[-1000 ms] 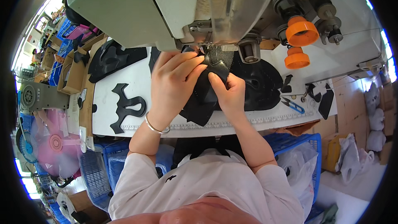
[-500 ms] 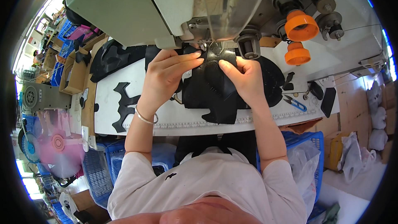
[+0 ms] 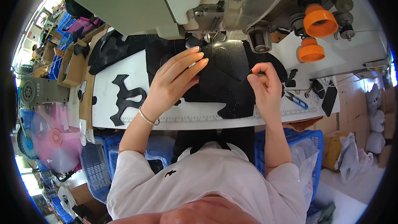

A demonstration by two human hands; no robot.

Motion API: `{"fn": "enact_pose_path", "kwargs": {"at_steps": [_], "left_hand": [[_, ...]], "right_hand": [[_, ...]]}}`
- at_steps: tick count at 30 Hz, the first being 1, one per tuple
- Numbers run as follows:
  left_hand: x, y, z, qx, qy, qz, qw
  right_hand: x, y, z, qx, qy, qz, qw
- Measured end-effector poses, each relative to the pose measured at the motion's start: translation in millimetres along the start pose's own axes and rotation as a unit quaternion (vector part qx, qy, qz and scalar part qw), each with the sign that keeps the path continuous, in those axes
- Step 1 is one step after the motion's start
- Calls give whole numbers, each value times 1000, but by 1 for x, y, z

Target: The person aligns and feeds shoe upper components through a sewing machine by hand to stitch the pieces together, repeatedly guiding and repositioning the material.

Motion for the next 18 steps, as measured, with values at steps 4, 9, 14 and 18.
{"fn": "enact_pose_path", "kwargs": {"at_steps": [4,9,14,18], "left_hand": [[8,-2,-6,0,35,-28,999],[10,-4,-6,18,26,-60,998],[20,-1,-9,44,83,-17,995],[34,0,-16,61,126,49,989]], "right_hand": [[8,0,-6,-32,26,12,999],[6,2,-2,-40,26,74,996],[10,-1,-1,-48,39,104,993],[18,6,0,-71,80,122,987]]}}
Point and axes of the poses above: each hand's wrist, its own z-axis towards the middle knuckle, its own y-axis out of the palm, x = y × z, the point moved 10 cm from there along z, towards the middle knuckle, and after that the axes turned 2 degrees about z, right-handed, at the moved point
